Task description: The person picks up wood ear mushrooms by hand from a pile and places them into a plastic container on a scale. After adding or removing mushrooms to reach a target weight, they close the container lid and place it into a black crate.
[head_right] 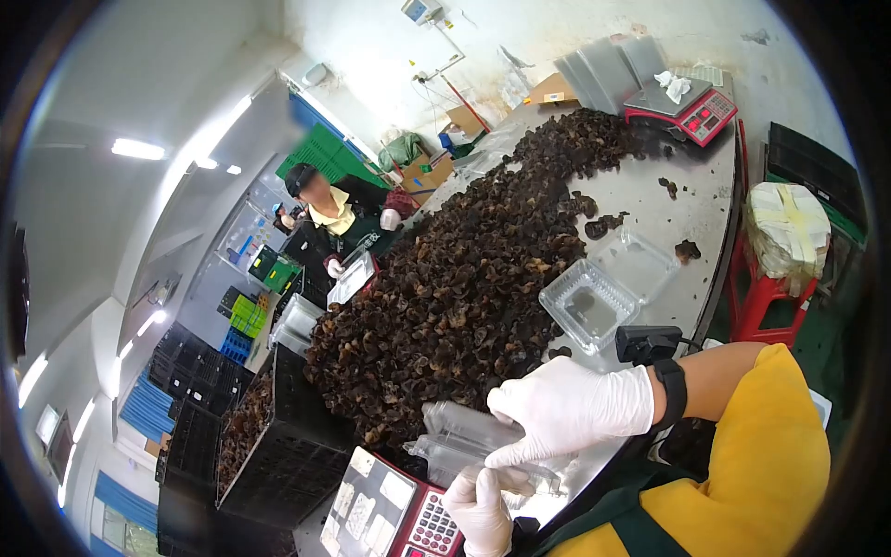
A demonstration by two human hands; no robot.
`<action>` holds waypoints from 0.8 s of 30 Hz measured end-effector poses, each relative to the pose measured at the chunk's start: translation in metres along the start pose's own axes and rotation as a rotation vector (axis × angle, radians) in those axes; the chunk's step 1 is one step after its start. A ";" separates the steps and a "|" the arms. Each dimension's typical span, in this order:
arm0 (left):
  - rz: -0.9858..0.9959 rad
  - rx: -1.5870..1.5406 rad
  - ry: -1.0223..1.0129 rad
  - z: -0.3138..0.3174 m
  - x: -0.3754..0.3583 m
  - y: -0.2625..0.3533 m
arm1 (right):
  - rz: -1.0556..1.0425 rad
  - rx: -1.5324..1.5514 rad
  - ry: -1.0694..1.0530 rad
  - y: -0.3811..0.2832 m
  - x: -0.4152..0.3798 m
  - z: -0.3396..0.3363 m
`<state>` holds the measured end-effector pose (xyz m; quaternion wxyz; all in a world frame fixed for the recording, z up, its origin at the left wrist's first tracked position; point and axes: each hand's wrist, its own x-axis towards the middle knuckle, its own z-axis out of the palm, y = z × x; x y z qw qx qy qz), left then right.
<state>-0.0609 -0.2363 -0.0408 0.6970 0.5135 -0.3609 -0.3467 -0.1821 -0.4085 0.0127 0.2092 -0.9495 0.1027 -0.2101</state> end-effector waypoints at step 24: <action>0.220 -0.141 0.174 -0.042 -0.034 0.027 | 0.407 0.102 0.493 0.093 0.018 -0.016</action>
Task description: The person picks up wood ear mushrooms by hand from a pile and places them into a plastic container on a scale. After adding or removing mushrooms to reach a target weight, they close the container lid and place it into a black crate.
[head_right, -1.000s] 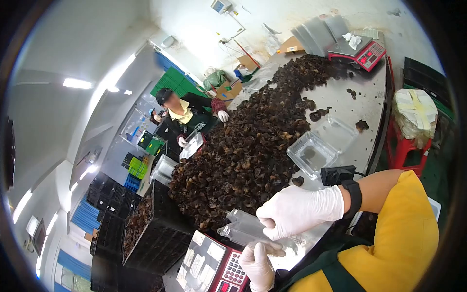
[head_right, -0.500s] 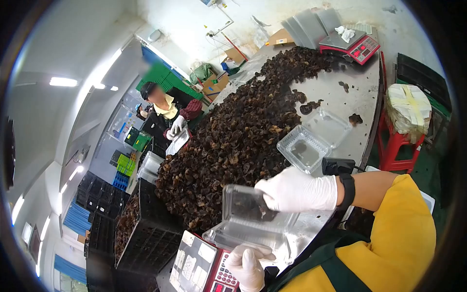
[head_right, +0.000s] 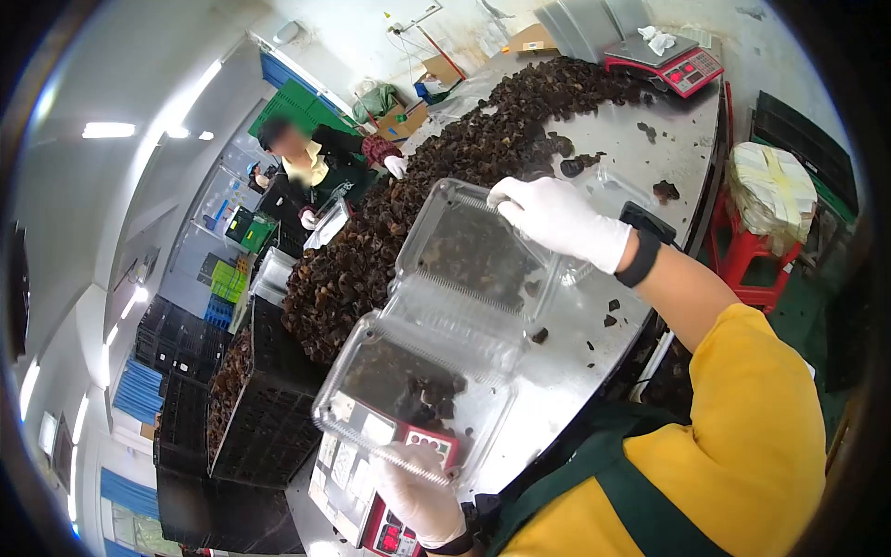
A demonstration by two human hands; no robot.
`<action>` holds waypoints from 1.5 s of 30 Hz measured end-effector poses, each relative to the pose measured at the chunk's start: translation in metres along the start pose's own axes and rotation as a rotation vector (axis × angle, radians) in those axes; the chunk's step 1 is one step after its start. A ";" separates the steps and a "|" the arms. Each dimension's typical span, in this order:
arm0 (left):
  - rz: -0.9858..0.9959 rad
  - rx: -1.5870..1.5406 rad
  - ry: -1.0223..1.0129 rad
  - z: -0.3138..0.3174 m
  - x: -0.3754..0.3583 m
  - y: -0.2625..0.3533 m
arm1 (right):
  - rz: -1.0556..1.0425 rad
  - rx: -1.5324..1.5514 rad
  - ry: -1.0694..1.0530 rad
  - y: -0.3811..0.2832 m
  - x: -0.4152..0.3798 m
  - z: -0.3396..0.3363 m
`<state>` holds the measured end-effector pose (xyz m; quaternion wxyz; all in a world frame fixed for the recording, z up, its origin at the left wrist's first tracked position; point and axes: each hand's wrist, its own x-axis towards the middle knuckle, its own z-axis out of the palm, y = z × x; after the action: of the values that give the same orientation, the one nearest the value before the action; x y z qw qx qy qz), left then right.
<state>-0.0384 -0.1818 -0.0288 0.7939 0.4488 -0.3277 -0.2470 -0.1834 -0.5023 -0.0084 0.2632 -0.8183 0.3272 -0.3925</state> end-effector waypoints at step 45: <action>0.125 0.559 -0.040 0.036 0.036 -0.038 | -0.193 0.423 -0.268 -0.084 -0.091 0.051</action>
<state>-0.0447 -0.2448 -0.0378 0.6465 0.6240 -0.4258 -0.1065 -0.1580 -0.3721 -0.0216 0.4304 -0.8172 0.1206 -0.3638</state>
